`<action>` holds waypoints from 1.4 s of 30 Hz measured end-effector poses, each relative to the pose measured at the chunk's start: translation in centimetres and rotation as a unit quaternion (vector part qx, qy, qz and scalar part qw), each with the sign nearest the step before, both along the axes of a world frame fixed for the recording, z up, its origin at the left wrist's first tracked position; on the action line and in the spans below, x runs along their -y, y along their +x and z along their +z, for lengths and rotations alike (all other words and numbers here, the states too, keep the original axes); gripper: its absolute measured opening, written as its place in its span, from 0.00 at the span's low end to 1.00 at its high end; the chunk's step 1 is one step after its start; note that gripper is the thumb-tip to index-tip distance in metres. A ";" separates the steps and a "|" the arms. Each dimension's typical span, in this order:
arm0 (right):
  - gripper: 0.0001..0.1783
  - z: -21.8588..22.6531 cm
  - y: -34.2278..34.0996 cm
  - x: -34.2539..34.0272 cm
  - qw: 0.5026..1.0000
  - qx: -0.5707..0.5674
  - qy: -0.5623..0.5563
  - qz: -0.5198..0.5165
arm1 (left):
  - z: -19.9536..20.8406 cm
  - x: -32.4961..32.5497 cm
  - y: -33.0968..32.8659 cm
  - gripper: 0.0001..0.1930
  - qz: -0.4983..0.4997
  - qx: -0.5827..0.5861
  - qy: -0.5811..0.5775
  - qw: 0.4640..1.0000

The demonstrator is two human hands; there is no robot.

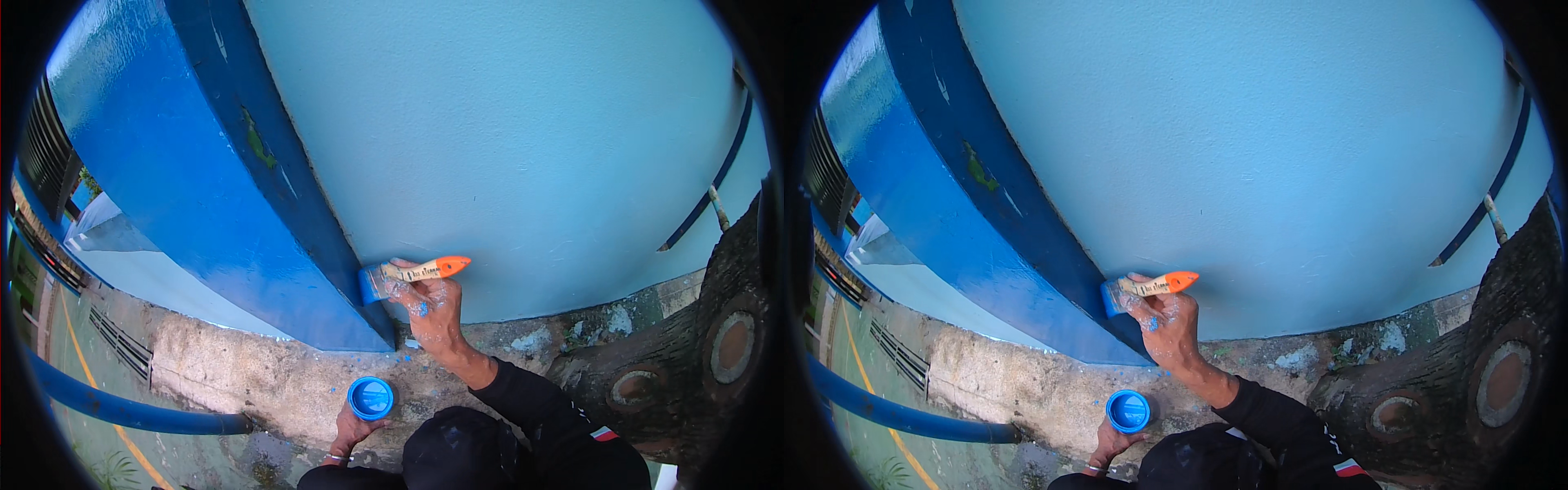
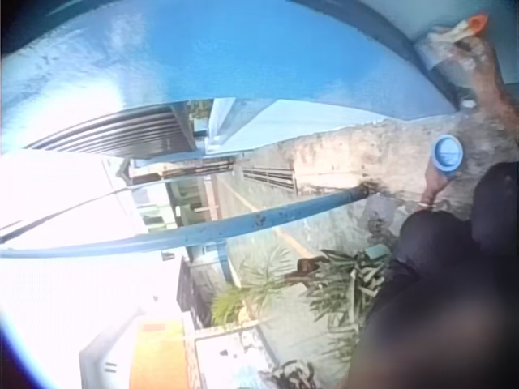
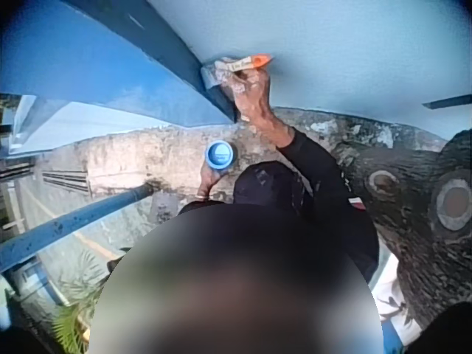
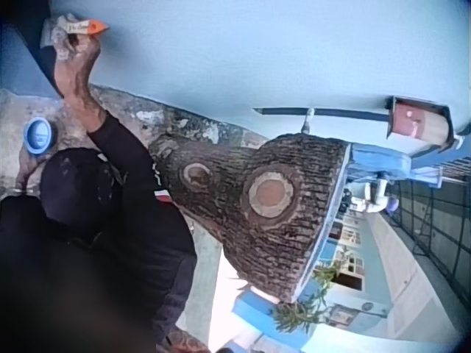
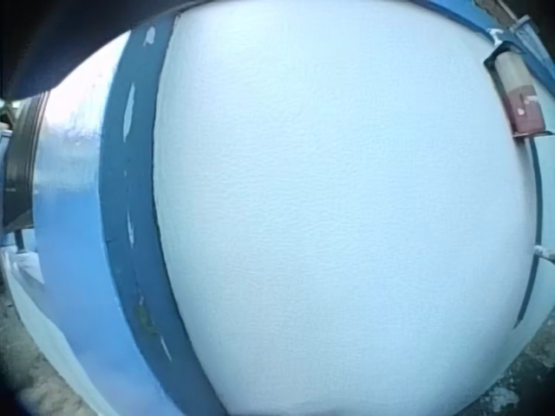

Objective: The person paints a blue stripe on an outdoor wall using a paintbrush dipped into a bucket of blue paint.

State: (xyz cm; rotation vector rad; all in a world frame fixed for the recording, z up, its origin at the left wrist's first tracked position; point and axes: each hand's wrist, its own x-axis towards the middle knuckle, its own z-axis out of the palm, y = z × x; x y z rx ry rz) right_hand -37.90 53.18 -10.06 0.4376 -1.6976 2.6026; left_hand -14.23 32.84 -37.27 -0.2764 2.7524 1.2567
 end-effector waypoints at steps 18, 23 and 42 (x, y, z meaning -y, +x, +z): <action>0.12 -8.1 -0.1 1.3 0.863 0.382 -0.309 0.115 | 0.5 0.6 -0.7 0.61 -0.007 -0.003 0.159 0.987; 0.11 -14.3 -0.2 0.2 0.852 0.448 -0.261 0.070 | 1.1 -0.2 -0.8 0.62 0.013 -0.009 0.117 0.993; 0.16 -5.0 1.8 0.1 0.992 -0.096 0.036 -0.078 | -1.5 -1.7 -1.1 0.57 0.091 -0.147 0.152 0.973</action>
